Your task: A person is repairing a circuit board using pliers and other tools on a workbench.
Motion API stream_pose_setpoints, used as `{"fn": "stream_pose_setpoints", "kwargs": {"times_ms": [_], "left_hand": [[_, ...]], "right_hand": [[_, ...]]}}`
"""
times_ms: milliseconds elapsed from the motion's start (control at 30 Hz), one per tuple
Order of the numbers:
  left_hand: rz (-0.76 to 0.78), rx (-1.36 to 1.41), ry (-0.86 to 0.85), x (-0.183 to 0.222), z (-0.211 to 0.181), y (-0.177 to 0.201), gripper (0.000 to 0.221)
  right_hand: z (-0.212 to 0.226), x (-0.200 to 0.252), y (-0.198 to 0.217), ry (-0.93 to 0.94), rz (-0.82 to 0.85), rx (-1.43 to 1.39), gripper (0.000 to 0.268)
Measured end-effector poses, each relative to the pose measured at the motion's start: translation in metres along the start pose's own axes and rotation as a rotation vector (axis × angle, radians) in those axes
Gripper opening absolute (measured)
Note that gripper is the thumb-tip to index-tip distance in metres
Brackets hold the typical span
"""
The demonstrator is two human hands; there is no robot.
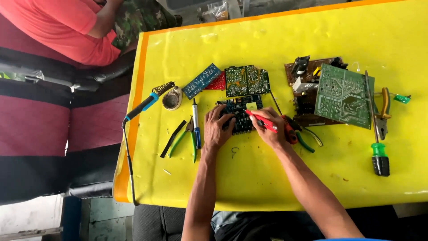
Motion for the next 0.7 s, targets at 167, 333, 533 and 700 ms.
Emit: {"fn": "stream_pose_setpoints", "kwargs": {"times_ms": [167, 333, 533, 700], "left_hand": [[-0.007, 0.005, -0.003, 0.0, 0.0, 0.0, 0.017], [0.019, 0.007, -0.003, 0.0, -0.002, 0.001, 0.016], [0.046, 0.022, 0.035, -0.002, 0.001, 0.001, 0.019], [0.041, 0.017, 0.04, -0.001, 0.002, 0.0, 0.021]], "right_hand": [[0.0, -0.001, 0.003, -0.006, -0.036, 0.027, 0.014], [0.008, -0.004, 0.003, 0.003, -0.008, 0.03, 0.013], [-0.001, 0.001, 0.001, -0.017, -0.015, 0.02, 0.015], [-0.007, 0.005, 0.0, -0.021, -0.033, 0.063, 0.014]]}}
Point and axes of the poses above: each hand's wrist, its own x-axis away from the middle knuckle, its own y-axis out of the back of the hand, z = x × y, the point moved 8 cm from there along -x, towards the middle knuckle, and after that the axes turned 3 degrees about -y, right-handed, at the moved point
